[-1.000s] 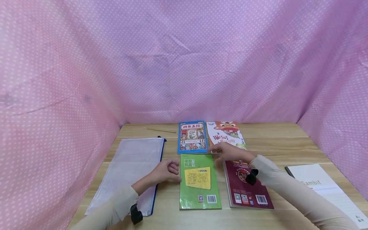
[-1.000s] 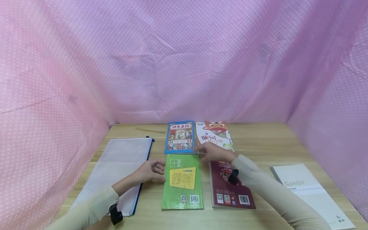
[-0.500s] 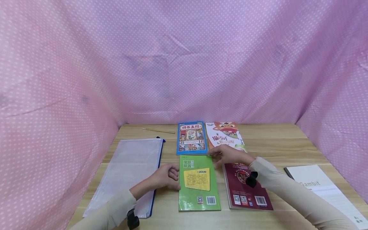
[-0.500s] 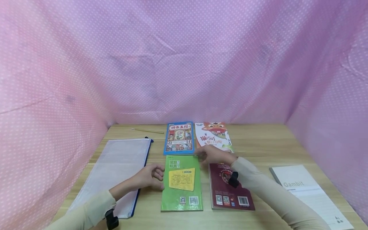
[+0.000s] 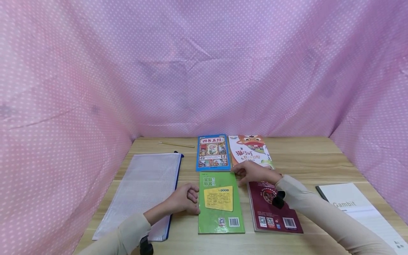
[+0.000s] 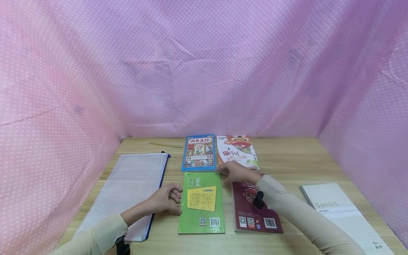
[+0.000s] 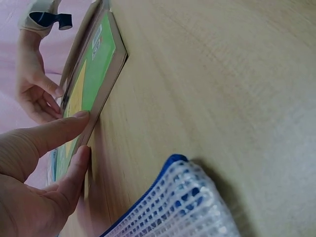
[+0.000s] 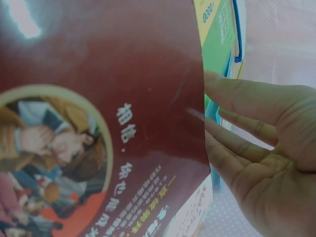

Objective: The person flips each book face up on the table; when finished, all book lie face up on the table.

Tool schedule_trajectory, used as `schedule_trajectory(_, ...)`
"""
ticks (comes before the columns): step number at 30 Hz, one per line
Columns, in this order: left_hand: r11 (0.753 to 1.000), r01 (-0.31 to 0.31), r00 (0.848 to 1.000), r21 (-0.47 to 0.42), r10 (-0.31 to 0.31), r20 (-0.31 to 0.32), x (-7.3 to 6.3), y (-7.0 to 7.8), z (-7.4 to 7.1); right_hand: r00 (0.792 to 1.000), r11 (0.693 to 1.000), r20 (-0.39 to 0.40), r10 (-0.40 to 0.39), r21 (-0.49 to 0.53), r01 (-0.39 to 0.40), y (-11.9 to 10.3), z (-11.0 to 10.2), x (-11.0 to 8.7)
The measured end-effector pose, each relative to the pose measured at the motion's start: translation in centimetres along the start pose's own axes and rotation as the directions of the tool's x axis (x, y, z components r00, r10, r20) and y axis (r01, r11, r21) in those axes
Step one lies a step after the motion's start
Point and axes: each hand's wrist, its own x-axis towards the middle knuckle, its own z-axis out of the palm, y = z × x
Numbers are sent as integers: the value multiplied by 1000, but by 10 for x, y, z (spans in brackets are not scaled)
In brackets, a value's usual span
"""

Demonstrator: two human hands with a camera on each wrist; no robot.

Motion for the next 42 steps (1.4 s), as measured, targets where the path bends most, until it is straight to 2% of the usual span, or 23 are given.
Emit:
schedule_trajectory(17,1000,19,1000,-17,-19,-9,1,-2,4,1000,1000,2,25,9,-25,-2,5,0)
schedule_trajectory(28,999,-2,1000,-38,2,-5,5,-7,3,997,997,-34,63,36,-62,-4,7,2)
schedule_trajectory(35,1000,7,1000,-19,-7,-2,4,-6,3,992,991,-69,106,87,-100,-6,10,1)
schedule_trajectory(42,1000,8,1000,-15,-8,-4,4,-6,4,989,983,-92,116,155,-101,-6,11,0)
